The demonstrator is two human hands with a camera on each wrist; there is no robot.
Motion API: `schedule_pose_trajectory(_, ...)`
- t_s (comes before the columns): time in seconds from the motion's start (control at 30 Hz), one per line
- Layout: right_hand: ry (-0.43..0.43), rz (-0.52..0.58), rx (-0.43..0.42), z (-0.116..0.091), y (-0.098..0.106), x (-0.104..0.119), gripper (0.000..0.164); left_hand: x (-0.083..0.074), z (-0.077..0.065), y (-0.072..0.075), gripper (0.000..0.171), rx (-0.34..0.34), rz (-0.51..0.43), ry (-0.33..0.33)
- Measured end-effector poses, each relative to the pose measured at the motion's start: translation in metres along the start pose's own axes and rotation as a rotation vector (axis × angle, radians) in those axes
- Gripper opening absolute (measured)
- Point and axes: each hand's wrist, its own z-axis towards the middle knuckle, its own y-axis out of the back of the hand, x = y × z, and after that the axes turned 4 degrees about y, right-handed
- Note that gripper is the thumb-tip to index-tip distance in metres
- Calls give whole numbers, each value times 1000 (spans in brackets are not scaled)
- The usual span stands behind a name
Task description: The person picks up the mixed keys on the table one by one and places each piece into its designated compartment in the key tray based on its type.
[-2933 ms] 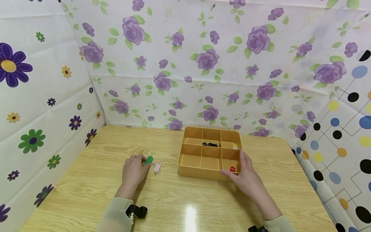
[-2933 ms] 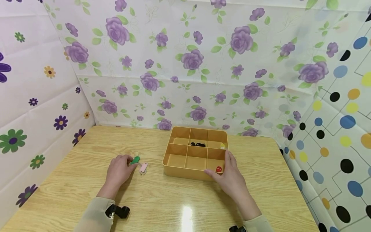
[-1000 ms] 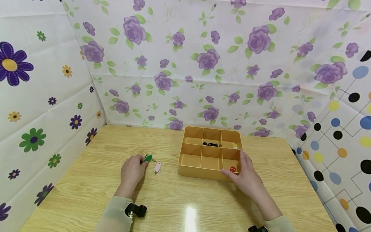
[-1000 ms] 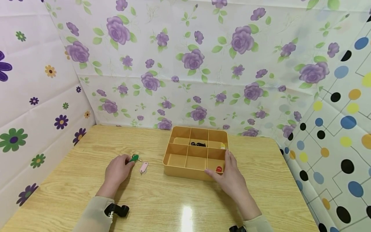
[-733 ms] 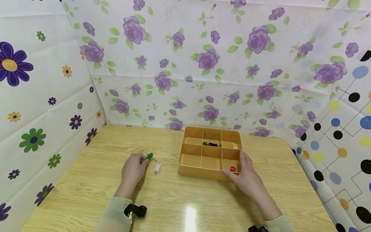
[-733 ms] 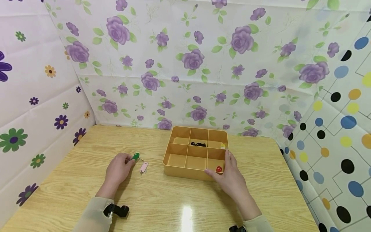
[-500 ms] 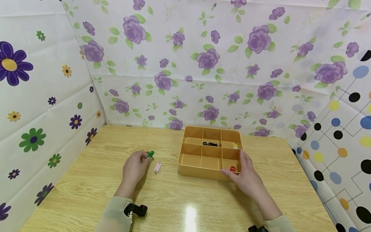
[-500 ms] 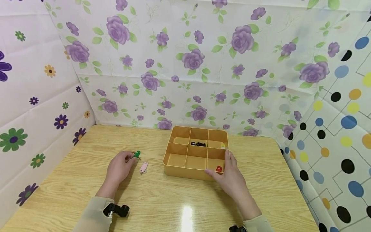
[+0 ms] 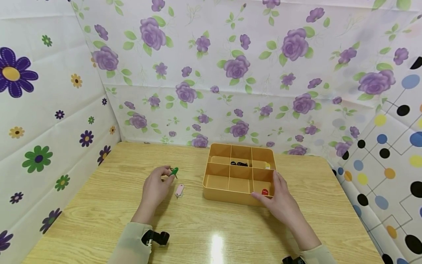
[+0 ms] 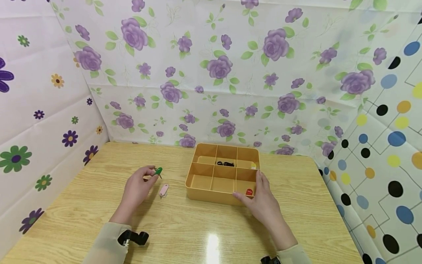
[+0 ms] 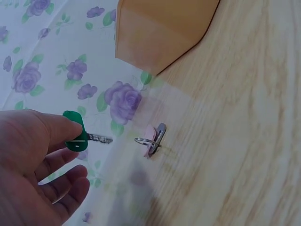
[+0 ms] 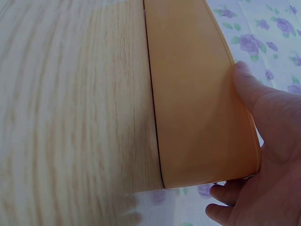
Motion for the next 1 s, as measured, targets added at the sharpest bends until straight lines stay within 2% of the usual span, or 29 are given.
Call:
schedule_pose_trajectory(0.37, 3, -5, 1, -1, -1, 0, 134, -8, -1, -1, 12, -7, -26, 20)
schedule_pose_trajectory(0.77, 10, 0, -5, -1, 0, 1, 131, -20, 2, -6, 13, -45, -100, -3)
schedule_pose_trajectory(1.0, 7, 5, -3, -1, 1, 2, 126, -32, 3, -9, 31, 4, -199, 5)
